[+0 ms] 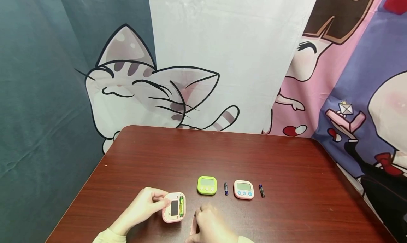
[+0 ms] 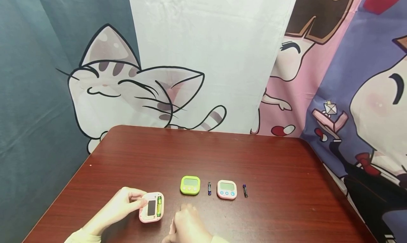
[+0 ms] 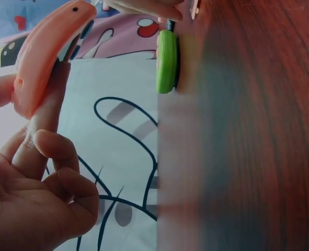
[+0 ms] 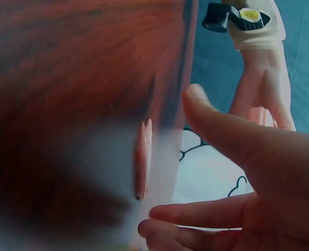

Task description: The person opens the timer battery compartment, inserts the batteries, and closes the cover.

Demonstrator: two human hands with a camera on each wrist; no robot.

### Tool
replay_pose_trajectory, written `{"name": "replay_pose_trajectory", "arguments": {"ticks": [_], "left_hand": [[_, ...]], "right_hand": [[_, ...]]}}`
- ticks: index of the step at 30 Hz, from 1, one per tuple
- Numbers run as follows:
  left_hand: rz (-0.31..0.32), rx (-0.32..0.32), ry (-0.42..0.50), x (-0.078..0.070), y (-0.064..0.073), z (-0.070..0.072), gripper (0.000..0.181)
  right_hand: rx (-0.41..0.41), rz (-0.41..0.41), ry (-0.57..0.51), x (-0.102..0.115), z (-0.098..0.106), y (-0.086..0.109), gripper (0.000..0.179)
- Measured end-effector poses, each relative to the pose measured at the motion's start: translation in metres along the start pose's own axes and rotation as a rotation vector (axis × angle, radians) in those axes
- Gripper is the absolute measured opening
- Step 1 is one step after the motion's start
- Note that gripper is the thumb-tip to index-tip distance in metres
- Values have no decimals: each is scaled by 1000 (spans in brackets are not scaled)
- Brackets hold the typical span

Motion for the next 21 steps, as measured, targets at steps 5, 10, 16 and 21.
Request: {"name": "replay_pose_trajectory", "arguments": {"ticks": [5,10,16,21], "left_hand": [[-2,-1,-5,2,1,0,17],[-17,5,5,0,2,-1,17],[-18,3,3,0,3,0,17],[-30,5,21,0,4,0,17]], "right_hand": [[17,6,16,4,-8,-1,47],[25,-14,86,3,-14,-1,48],[19,-28,103,2,-15,-2,50],[23,-31,95,2,-15,-2,41]]}}
Point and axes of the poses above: each hand's wrist, its own y-axis away from the middle knuckle, its own z-axis out of the back of the hand, x = y × z, the point moved 10 cm from there along -y, towards the middle knuckle, and after that the axes turned 7 degrees about z, right-handed, at the moved point
